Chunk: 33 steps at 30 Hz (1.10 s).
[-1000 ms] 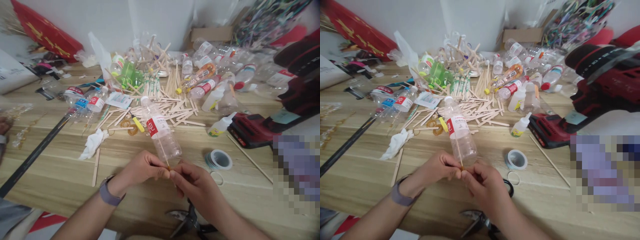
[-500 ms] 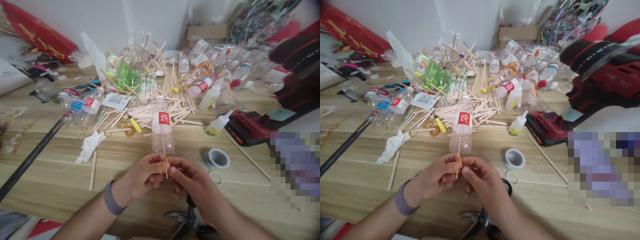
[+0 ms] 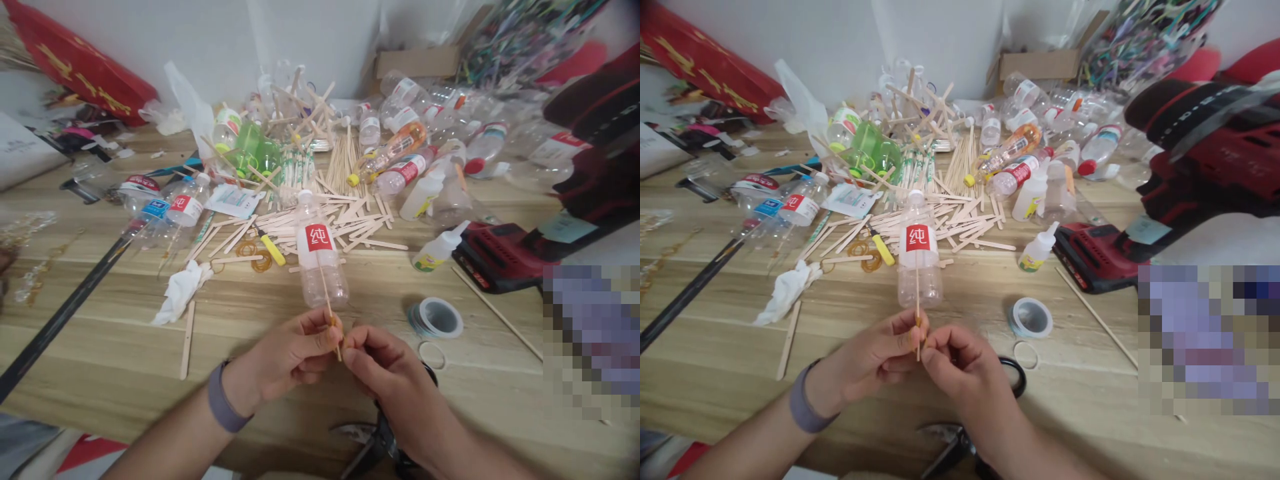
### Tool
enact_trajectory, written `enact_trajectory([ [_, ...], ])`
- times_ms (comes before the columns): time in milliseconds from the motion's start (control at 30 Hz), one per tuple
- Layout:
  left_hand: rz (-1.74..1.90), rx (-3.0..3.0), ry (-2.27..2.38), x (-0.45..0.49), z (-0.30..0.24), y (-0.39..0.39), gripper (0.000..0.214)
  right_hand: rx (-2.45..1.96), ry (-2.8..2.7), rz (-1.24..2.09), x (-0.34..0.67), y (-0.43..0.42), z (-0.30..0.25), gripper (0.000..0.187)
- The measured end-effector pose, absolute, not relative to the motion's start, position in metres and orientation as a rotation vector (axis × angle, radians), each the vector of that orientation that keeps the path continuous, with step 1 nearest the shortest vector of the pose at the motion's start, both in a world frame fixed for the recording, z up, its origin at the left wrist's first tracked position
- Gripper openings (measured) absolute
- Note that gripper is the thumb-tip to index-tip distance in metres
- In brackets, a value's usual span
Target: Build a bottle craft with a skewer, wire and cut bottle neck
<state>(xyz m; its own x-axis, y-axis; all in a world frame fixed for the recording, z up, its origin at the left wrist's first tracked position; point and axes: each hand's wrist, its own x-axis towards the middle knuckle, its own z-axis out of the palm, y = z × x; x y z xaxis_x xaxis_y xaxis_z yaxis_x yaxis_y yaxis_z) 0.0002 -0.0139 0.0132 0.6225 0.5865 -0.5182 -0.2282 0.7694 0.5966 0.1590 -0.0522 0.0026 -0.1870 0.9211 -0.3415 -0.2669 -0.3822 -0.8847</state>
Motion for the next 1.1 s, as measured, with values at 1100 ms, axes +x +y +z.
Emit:
enact_trajectory([
  [1100,0.579,0.589,0.86,0.003,0.018,-0.02,0.039,-1.366,-1.64,1.703,0.192,-0.025,0.015,0.039],
])
